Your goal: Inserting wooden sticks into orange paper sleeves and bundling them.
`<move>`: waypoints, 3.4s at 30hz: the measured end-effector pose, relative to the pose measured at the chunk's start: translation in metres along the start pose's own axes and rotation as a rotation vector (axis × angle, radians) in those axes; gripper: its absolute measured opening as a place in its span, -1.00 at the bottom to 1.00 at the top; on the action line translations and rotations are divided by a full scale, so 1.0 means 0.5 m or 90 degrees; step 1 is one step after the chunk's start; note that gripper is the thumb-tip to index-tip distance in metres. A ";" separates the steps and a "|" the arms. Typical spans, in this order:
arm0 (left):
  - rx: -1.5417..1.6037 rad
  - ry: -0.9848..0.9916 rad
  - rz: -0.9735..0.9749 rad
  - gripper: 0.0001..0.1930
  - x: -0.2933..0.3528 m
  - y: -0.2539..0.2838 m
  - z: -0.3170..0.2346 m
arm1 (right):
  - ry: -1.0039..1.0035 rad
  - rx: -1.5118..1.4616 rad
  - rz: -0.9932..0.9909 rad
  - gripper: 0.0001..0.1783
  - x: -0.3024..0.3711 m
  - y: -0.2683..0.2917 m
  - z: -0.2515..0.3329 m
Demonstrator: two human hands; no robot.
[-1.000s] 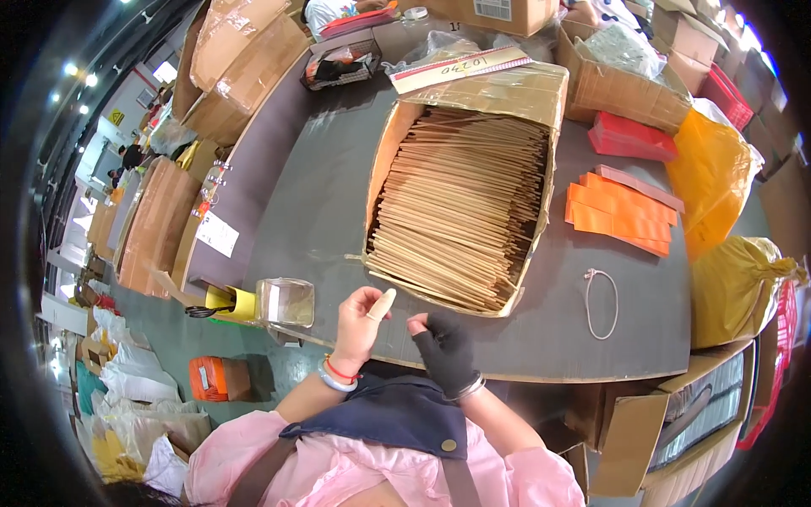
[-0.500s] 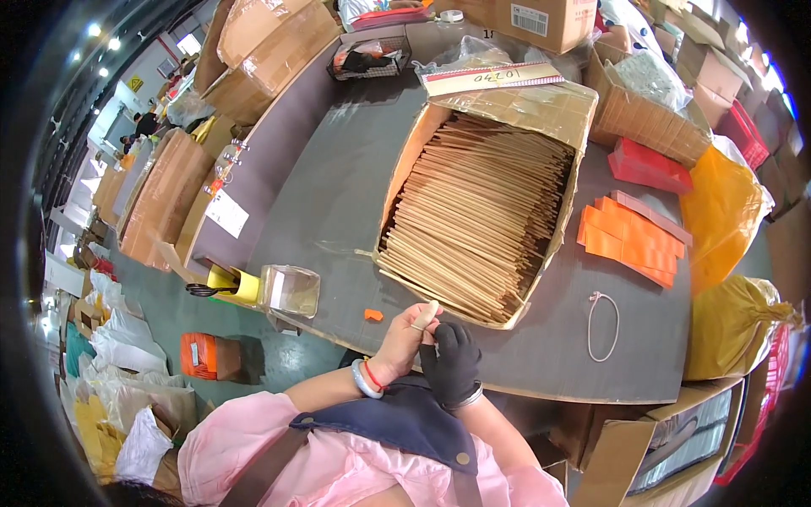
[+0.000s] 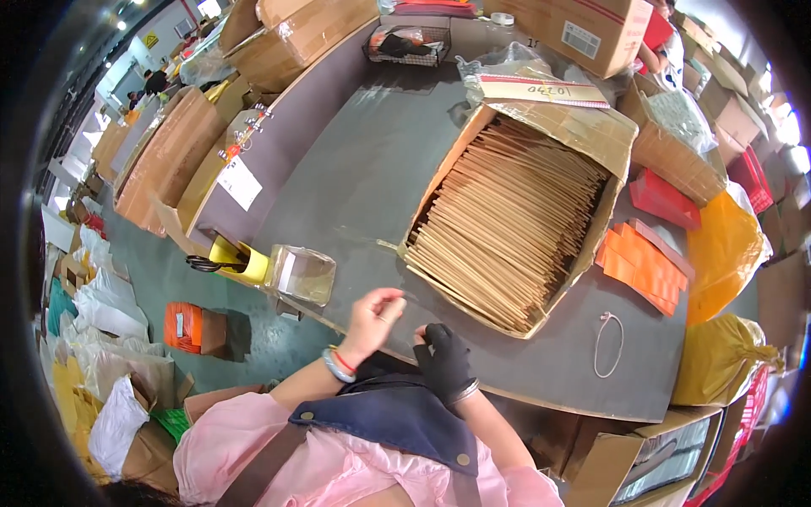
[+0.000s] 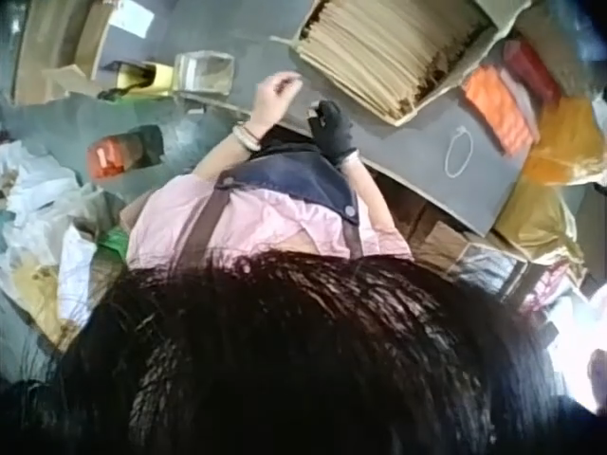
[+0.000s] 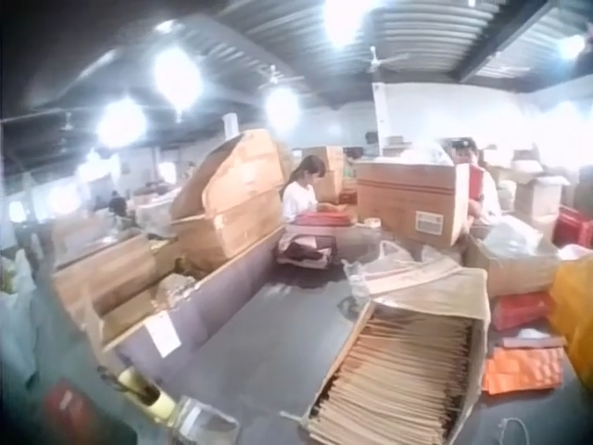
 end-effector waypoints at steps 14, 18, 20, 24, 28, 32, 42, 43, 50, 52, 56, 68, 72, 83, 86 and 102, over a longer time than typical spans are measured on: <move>0.333 0.305 0.032 -0.76 0.031 0.144 -0.017 | 0.134 0.238 0.075 -0.80 -0.110 -0.128 -0.017; 0.161 0.125 0.064 -0.72 0.047 0.132 -0.039 | -0.182 -0.099 0.196 -0.75 -0.095 -0.090 -0.002; 0.189 0.126 0.071 -0.72 0.055 0.118 -0.040 | -0.189 -0.192 0.146 -0.71 -0.084 -0.073 0.002; -0.067 -0.129 0.061 -0.77 0.063 0.079 -0.091 | -0.198 -0.210 0.168 -0.72 -0.076 -0.046 0.028; -0.103 -0.213 0.082 -0.79 0.058 0.062 -0.104 | -0.174 -0.222 0.159 -0.73 -0.069 -0.039 0.043; -0.127 -0.183 0.131 -0.85 0.050 0.061 -0.099 | -0.128 -0.169 0.179 -0.73 -0.061 -0.040 0.033; 0.122 0.147 0.169 -0.91 0.043 0.031 -0.065 | -0.298 -0.497 0.244 -0.65 -0.051 -0.037 0.025; 0.121 0.147 0.170 -0.91 0.045 0.029 -0.062 | -0.302 -0.494 0.245 -0.66 -0.050 -0.040 0.019; 0.080 0.119 0.172 -0.90 0.053 0.017 -0.068 | -0.305 -0.519 0.230 -0.72 -0.044 -0.030 0.012; 0.084 0.114 0.180 -0.90 0.053 0.014 -0.074 | -0.281 -0.508 0.250 -0.74 -0.045 -0.021 0.009; 0.205 0.190 0.234 -0.90 0.054 0.004 -0.084 | -0.222 -0.499 0.295 -0.77 -0.043 -0.020 0.005; 0.226 0.122 0.232 -0.88 0.054 -0.008 -0.085 | -0.333 -0.618 0.281 -0.72 -0.034 -0.011 0.010; 0.158 0.109 0.238 -0.89 0.057 -0.002 -0.073 | -0.299 -0.626 0.298 -0.74 -0.035 -0.003 0.018; 0.185 0.152 0.309 -0.82 0.055 -0.003 -0.068 | -0.222 -0.485 0.301 -0.74 -0.027 0.009 0.049; 0.160 0.154 0.333 -0.82 0.051 0.000 -0.072 | -0.196 -0.475 0.263 -0.78 -0.020 0.003 0.041; 0.368 0.435 0.342 -0.88 0.065 -0.004 -0.038 | -0.112 -0.369 0.149 -0.84 -0.020 0.012 0.042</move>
Point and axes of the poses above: each hand's wrist, its own x-axis away from the middle knuckle, its own y-axis out of the back of the hand, z = x × y, the point moved 4 cm from there along -x, towards the middle knuckle, and after that the axes turned 12 degrees about x, right-handed, at the moved point
